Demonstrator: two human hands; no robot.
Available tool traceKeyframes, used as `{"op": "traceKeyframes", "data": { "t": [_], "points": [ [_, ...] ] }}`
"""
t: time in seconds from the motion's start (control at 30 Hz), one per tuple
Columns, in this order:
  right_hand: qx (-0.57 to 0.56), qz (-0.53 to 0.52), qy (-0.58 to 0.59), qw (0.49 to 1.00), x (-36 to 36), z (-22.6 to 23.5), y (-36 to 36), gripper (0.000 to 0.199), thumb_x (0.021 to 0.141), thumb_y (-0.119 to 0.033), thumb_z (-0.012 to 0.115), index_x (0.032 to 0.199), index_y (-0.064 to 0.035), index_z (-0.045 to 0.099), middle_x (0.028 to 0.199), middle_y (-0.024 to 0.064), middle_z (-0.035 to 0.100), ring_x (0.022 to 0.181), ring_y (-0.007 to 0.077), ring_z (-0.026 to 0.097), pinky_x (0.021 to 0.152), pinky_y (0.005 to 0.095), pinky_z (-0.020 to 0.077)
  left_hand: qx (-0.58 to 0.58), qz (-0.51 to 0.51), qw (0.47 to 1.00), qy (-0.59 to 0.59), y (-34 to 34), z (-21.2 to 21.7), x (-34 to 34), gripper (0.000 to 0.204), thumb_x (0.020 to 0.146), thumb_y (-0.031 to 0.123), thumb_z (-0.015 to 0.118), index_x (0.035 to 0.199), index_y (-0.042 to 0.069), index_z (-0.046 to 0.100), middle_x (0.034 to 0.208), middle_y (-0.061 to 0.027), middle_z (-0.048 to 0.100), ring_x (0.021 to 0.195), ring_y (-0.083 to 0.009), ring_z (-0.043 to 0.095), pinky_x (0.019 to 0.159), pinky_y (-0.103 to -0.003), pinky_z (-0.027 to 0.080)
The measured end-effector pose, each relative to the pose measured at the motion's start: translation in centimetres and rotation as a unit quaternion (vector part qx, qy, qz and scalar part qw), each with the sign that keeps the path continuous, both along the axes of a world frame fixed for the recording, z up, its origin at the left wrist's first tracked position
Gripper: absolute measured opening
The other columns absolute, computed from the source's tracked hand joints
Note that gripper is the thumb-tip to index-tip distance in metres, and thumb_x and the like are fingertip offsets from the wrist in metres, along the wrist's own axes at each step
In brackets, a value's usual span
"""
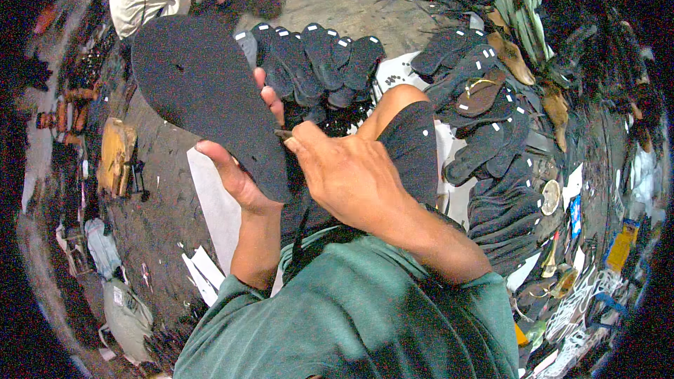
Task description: The person sits on the floor and uses a small knife to trim the edges of black shoe soles. They handle each sole one at a time, scraping along the perimeter and stacking the finished pieces. At one point, they briefly handle a brown sandal with a gold strap before returning to the black soles.
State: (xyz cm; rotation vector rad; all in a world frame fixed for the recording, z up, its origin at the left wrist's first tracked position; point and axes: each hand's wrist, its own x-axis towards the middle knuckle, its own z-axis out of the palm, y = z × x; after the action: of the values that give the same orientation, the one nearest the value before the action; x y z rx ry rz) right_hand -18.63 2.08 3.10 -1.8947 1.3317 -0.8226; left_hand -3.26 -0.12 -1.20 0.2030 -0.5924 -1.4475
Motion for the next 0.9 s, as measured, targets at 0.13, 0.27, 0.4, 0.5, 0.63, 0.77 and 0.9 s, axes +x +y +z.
{"op": "traceKeyframes", "data": {
  "t": [0.13,0.27,0.4,0.5,0.63,0.77,0.9],
  "points": [
    [0.055,0.006,-0.020,0.998,-0.3,-1.2,0.9,0.012,0.105,-0.022,0.056,0.104,-0.0095,0.058,0.072,0.0202,0.065,0.072,0.0459,0.066,0.059,0.0554,0.0488,0.016,0.039,0.999,-0.013,-0.3,-0.1,-0.2,0.094,0.099,0.054,0.061,0.162,0.002,0.015,0.165,-0.0258,0.024,0.143,-0.0365,0.045,0.125,-0.047,0.034],
    [0.049,-0.031,-0.030,0.998,-1.1,-3.3,0.7,0.015,0.106,-0.023,0.054,0.106,-0.0092,0.059,0.072,0.0196,0.066,0.070,0.0450,0.066,0.059,0.0553,0.0486,0.015,0.026,0.998,-0.058,-1.7,-1.1,-0.4,0.086,0.102,0.049,0.058,0.162,0.002,0.019,0.163,-0.0242,0.030,0.138,-0.0342,0.049,0.123,-0.044,0.037],
    [0.036,-0.144,-0.044,0.988,-5.1,-3.2,0.3,0.017,0.106,-0.022,0.057,0.111,-0.0068,0.062,0.071,0.0235,0.062,0.069,0.0455,0.065,0.057,0.0508,0.0471,0.115,0.214,0.870,-0.429,-8.2,-1.5,2.3,0.065,0.105,0.035,0.063,0.153,-0.005,0.044,0.147,-0.0179,0.056,0.125,-0.0206,0.060,0.112,-0.033,0.043],
    [0.034,-0.205,-0.036,0.978,-9.1,-4.8,0.9,0.016,0.105,-0.020,0.058,0.111,-0.0056,0.064,0.073,0.0240,0.061,0.072,0.0468,0.064,0.058,0.0488,0.0459,0.055,0.268,0.704,-0.656,-13.4,-6.0,6.5,0.057,0.101,0.028,0.070,0.146,-0.003,0.056,0.142,-0.0201,0.062,0.132,-0.0262,0.056,0.113,-0.038,0.040],
    [0.096,-0.267,-0.027,0.958,-13.0,-8.4,2.7,0.022,0.107,-0.030,0.054,0.112,-0.0108,0.062,0.077,0.0266,0.066,0.077,0.0501,0.066,0.065,0.0597,0.0487,-0.079,0.364,0.444,-0.815,-15.7,-8.6,3.4,0.056,0.092,0.026,0.079,0.138,0.000,0.063,0.143,-0.0273,0.057,0.135,-0.0430,0.052,0.117,-0.049,0.035],
    [0.167,-0.315,-0.032,0.934,-15.7,-11.4,4.2,0.023,0.107,-0.030,0.053,0.113,-0.0099,0.062,0.078,0.0257,0.066,0.078,0.0494,0.066,0.065,0.0577,0.0485,-0.033,-0.036,0.733,-0.679,-17.6,-8.6,-11.5,0.059,0.092,0.028,0.079,0.139,-0.002,0.060,0.140,-0.0216,0.063,0.130,-0.0270,0.060,0.109,-0.039,0.045],
    [0.163,-0.348,-0.049,0.922,-17.7,-13.0,4.7,0.023,0.106,-0.027,0.055,0.111,-0.0065,0.063,0.083,0.0256,0.066,0.082,0.0485,0.067,0.067,0.0523,0.0505,0.010,-0.141,0.694,-0.706,-24.0,-19.9,-22.2,0.076,0.093,0.043,0.073,0.149,-0.002,0.050,0.145,-0.0296,0.056,0.135,-0.0364,0.057,0.111,-0.042,0.044]
  ]
}}
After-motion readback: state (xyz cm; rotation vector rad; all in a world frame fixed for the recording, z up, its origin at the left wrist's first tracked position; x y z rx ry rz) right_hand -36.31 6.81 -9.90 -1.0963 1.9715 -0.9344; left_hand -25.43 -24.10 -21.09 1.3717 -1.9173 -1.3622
